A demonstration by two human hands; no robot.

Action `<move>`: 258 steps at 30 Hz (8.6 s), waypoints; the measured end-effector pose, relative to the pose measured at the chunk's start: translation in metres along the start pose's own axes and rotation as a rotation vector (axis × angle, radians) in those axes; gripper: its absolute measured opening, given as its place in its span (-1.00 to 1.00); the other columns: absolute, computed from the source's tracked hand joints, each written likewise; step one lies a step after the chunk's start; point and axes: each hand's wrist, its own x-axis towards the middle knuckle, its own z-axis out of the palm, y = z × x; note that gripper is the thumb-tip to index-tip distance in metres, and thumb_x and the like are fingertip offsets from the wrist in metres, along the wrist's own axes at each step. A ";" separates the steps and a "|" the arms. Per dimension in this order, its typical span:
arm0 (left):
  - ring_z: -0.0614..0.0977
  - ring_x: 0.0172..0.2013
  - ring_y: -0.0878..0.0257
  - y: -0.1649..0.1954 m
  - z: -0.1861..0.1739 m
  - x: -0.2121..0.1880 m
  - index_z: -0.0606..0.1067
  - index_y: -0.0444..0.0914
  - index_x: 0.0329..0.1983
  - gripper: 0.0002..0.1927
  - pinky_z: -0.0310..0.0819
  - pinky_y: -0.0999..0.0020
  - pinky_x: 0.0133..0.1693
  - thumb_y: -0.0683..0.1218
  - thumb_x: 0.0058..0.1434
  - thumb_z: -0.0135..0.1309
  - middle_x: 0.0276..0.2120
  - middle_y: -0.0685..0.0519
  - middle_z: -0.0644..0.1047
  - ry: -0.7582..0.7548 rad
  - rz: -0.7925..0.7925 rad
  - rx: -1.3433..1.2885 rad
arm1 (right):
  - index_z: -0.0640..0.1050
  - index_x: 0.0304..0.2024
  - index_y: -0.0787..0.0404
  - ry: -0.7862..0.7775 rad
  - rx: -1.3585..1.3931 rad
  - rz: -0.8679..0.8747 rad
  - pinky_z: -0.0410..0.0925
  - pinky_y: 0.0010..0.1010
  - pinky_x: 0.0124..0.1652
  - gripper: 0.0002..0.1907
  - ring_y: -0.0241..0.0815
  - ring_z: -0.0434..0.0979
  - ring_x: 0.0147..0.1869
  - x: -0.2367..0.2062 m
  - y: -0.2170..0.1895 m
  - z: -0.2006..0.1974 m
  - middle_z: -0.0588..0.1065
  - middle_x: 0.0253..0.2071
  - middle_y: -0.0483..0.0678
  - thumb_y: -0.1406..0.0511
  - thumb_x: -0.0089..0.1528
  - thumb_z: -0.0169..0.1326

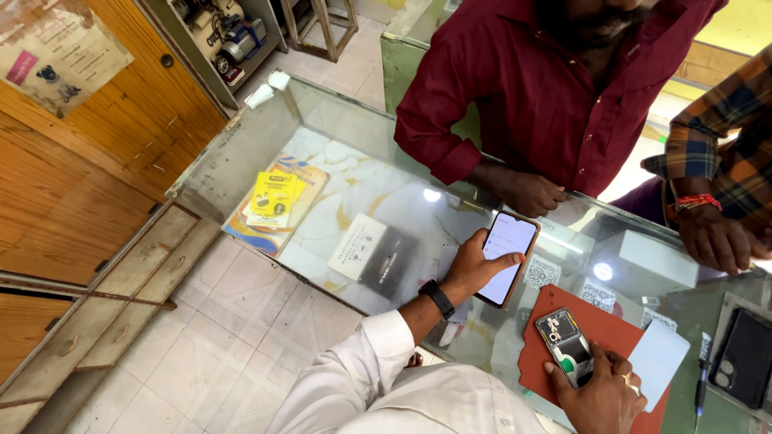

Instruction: The person works on a smartphone at a glass service counter: they pry along the edge of the phone's back cover with a tool, warm the back panel with a yellow heat gun, lift off the back cover to expose the internal components, then power the phone on and tap its screen while handling the removed panel and a replacement back cover.

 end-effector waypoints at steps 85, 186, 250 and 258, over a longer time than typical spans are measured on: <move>0.65 -0.19 -0.18 0.009 -0.111 0.026 0.34 -0.41 0.11 -0.20 0.62 0.02 -0.21 0.13 -0.07 0.37 -0.09 -0.27 0.48 0.128 -0.204 0.932 | 0.48 0.35 0.21 0.291 0.129 -0.106 0.13 0.18 0.32 -0.12 0.21 0.41 0.28 -0.019 0.002 0.015 0.49 0.14 0.17 -0.11 0.10 0.23; 0.53 -0.34 0.15 0.026 -0.095 0.042 0.19 -0.54 0.42 0.09 0.34 0.34 -0.34 0.31 0.07 0.22 -0.10 -0.12 0.44 -0.721 0.114 -1.396 | 0.45 0.31 0.32 0.318 0.281 0.068 0.16 0.10 0.20 -0.10 0.17 0.45 0.21 -0.020 -0.042 0.000 0.51 0.04 0.15 -0.09 0.10 0.32; 0.66 -0.25 -0.14 0.009 -0.082 0.020 0.49 -0.46 -0.02 -0.28 0.62 0.06 -0.21 0.20 -0.06 0.23 -0.15 -0.22 0.50 0.060 -0.006 0.875 | 0.50 0.30 0.34 0.433 0.119 0.130 0.27 -0.03 0.22 -0.05 0.10 0.54 0.08 -0.020 -0.036 0.028 0.57 -0.04 0.07 -0.16 0.08 0.32; 0.67 -0.25 -0.14 0.010 -0.083 0.022 0.49 -0.46 -0.02 -0.28 0.63 0.05 -0.22 0.19 -0.07 0.23 -0.15 -0.23 0.50 0.053 -0.014 0.873 | 0.50 0.31 0.33 0.430 0.127 0.138 0.28 0.03 0.26 -0.05 0.11 0.53 0.10 -0.021 -0.038 0.027 0.57 -0.04 0.06 -0.16 0.08 0.32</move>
